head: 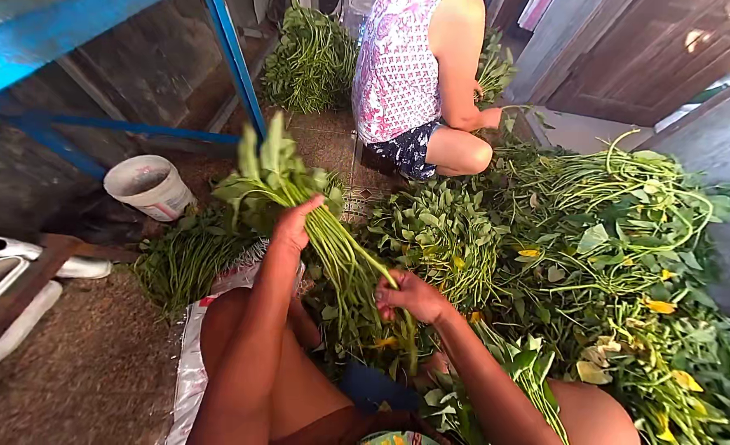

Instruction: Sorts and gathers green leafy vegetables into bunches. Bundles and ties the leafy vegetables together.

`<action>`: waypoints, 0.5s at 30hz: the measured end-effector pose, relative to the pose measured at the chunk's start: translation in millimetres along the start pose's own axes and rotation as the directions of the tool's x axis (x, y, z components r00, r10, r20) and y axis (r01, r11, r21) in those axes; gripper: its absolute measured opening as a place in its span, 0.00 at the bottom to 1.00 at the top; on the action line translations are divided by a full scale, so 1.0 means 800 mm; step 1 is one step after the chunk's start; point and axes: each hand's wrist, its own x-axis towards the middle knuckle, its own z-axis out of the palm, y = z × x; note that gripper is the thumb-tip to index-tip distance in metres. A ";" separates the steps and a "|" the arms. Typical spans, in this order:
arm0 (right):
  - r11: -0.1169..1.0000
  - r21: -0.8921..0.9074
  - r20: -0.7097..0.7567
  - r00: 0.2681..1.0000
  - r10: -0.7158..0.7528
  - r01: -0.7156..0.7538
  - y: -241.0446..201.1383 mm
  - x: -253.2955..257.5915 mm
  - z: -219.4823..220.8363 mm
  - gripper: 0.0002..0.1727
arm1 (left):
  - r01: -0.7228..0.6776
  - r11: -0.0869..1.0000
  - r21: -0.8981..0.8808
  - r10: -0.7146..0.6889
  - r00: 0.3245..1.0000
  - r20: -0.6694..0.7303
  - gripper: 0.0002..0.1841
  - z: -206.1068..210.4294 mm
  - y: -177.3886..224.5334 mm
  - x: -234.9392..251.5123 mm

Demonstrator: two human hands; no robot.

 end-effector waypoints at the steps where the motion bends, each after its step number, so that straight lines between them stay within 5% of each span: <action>1: 0.999 -0.035 -0.016 1.000 0.014 -0.015 0.006 -0.010 -0.003 0.03 | -0.051 0.998 -0.022 0.049 0.997 -0.055 0.19 -0.010 0.009 0.010; 4: 0.990 -0.135 -0.083 0.995 -0.052 0.041 0.026 -0.025 -0.011 0.09 | -0.149 0.989 0.008 0.148 0.978 -0.145 0.19 -0.025 0.018 0.024; 6: 0.929 -0.366 -0.087 0.992 -0.087 0.050 0.034 -0.024 -0.015 0.18 | -0.153 0.986 0.058 0.161 0.972 -0.173 0.19 -0.023 0.018 0.020; 8: 0.763 -0.642 -0.094 0.995 0.015 -0.072 0.029 -0.019 -0.014 0.28 | -0.163 0.985 0.058 0.170 0.969 -0.180 0.19 -0.020 0.015 0.014; 10: 0.648 -0.708 -0.196 0.960 0.202 -0.281 0.025 0.000 -0.012 0.28 | -0.189 0.981 0.033 0.191 0.962 -0.194 0.19 -0.015 0.009 0.007; 12: 0.785 -0.501 -0.380 0.908 0.177 -0.363 0.046 0.024 -0.024 0.25 | -0.210 0.978 0.000 0.204 0.948 -0.245 0.21 -0.004 -0.002 0.001; 14: 0.990 0.043 -0.601 0.788 0.133 -0.134 0.070 0.052 -0.030 0.23 | -0.203 0.978 -0.044 0.181 0.936 -0.301 0.24 0.005 -0.015 -0.005; 15: 0.947 0.319 -0.663 0.720 0.204 0.026 0.063 0.064 -0.028 0.22 | -0.200 0.978 -0.063 0.171 0.933 -0.317 0.25 0.010 -0.020 -0.007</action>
